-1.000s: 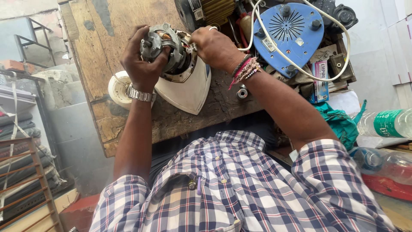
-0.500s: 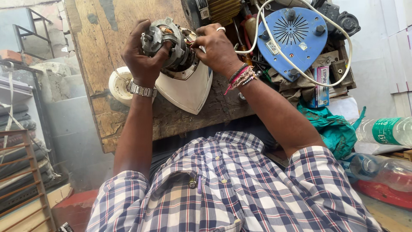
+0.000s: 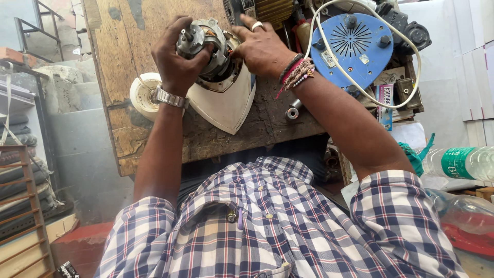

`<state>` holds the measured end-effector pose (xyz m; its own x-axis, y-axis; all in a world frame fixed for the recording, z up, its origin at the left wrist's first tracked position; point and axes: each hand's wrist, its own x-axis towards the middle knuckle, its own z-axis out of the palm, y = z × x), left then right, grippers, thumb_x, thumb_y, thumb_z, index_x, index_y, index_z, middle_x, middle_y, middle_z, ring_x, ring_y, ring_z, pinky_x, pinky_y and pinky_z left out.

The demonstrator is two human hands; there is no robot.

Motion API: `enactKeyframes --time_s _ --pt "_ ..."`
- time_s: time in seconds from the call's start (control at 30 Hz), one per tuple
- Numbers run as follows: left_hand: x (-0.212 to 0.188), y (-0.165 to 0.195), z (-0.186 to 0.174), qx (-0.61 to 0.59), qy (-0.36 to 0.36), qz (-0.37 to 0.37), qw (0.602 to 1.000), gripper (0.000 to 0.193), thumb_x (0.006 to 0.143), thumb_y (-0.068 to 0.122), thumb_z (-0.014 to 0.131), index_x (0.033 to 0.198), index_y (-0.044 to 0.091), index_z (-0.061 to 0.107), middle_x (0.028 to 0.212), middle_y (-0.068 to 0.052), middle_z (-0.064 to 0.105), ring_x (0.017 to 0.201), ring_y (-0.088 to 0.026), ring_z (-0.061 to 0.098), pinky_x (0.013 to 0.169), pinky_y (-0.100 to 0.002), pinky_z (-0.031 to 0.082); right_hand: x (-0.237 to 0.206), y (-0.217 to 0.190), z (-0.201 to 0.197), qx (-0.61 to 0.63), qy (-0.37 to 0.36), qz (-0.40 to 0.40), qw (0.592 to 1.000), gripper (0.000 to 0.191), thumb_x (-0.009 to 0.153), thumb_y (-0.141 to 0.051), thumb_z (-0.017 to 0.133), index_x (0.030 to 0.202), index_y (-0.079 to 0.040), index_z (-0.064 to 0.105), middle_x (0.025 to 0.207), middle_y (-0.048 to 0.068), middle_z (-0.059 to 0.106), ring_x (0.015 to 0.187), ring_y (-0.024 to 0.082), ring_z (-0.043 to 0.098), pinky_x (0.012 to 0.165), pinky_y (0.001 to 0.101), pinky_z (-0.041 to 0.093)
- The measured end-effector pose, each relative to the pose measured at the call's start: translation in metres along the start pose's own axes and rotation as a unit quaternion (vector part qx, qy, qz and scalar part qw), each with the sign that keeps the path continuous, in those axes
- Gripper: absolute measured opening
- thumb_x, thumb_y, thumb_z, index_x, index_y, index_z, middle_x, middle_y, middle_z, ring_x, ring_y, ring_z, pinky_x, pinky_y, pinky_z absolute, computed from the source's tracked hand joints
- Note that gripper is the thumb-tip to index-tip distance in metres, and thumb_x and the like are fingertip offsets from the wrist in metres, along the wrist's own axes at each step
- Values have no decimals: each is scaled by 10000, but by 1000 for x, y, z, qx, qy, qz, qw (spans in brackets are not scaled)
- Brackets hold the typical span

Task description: The person disassembles a ceiling fan motor, removes the fan blades, and then reassembles the motor into the fan housing. The person handles the motor, fan blades, and housing, and uses tools like a screwdriver and pliers.

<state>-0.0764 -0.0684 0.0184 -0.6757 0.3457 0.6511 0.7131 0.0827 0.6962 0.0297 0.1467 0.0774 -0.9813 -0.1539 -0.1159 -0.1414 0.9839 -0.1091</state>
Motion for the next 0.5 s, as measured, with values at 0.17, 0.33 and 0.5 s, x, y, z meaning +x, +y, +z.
enactKeyframes --time_s 0.17,0.33,0.5 --pt "-5 -7 5 -104 43 -47 993 524 818 189 871 1274 14 678 1285 -192 714 1113 -276 768 944 -409 643 7 5 10 165 2 50 985 276 894 -198 744 1165 -146 761 1360 155 592 1297 314 491 1096 454 410" --pt "0 -9 17 45 33 -21 998 511 837 241 886 1273 42 711 1288 -181 727 1121 -271 766 943 -397 665 8 3 31 181 115 79 974 210 878 -212 813 1024 -63 788 1189 138 693 1135 295 624 1021 422 496" --pt "5 -1 28 72 47 4 996 559 803 238 895 1291 41 704 1300 -198 704 1145 -292 746 979 -406 661 1 -5 54 185 279 54 941 272 829 -116 819 1070 -2 763 1222 199 691 1074 337 686 970 414 552"
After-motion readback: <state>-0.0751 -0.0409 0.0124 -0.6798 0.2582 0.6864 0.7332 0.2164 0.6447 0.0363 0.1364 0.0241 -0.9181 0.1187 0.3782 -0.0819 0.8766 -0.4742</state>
